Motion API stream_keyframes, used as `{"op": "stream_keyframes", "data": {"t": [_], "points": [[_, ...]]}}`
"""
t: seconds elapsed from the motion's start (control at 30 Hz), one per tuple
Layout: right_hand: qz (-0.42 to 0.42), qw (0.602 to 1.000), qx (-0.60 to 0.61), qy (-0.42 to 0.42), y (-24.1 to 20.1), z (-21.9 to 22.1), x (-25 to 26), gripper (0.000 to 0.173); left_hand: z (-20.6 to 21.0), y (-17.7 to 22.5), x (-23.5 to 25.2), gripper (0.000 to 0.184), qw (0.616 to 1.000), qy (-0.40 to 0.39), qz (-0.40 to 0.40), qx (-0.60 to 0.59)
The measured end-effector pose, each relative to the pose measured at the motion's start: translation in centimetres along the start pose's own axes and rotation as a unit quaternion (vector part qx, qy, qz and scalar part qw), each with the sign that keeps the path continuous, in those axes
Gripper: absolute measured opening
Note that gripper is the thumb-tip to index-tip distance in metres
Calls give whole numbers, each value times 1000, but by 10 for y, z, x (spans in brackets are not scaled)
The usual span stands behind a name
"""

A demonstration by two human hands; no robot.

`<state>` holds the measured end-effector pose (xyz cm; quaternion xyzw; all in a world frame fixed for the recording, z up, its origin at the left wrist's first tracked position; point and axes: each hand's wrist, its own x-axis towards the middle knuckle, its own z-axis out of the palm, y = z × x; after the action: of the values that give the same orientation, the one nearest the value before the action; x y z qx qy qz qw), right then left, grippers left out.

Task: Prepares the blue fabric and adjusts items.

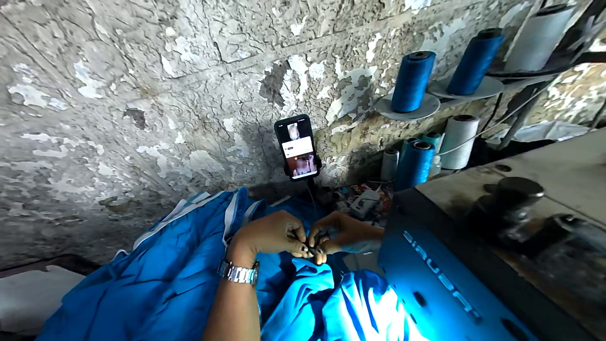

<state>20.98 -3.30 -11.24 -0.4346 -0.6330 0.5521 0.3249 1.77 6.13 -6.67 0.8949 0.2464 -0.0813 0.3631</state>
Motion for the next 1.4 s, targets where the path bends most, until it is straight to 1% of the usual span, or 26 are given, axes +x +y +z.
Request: {"op": "stream_keyframes", "data": {"t": [0.27, 0.4, 0.57, 0.67, 0.77, 0.93, 1.13, 1.23, 1.4], "points": [[-12, 1000, 11, -1, 5, -1, 1, 14, 1, 1, 1, 9, 1000, 2, -8, -10], [26, 999, -24, 5, -3, 2, 1, 17, 2, 1, 2, 11, 1000, 5, -13, -9], [5, 1000, -11, 1, 1, 0, 0, 15, 2, 1, 3, 11, 1000, 5, -5, 3], [8, 1000, -9, 4, 1, 0, 0, 13, 2, 1, 2, 10, 1000, 5, -2, 7], [-5, 1000, 10, 0, 5, -1, 1, 13, 2, 3, 2, 10, 1000, 6, -11, 2], [9, 1000, 3, 1, 2, 0, 0, 13, 2, 4, 3, 10, 1000, 2, -20, -6], [-19, 1000, 19, -7, 12, -3, 3, 14, 3, 2, 4, 8, 1000, 3, -10, 1], [-7, 1000, 6, 1, 9, -1, 3, 14, 2, 3, 4, 10, 1000, 4, -13, 13], [14, 999, -47, 0, 1, 0, 2, 18, 3, 0, 5, 13, 999, 15, 11, 36]]}}
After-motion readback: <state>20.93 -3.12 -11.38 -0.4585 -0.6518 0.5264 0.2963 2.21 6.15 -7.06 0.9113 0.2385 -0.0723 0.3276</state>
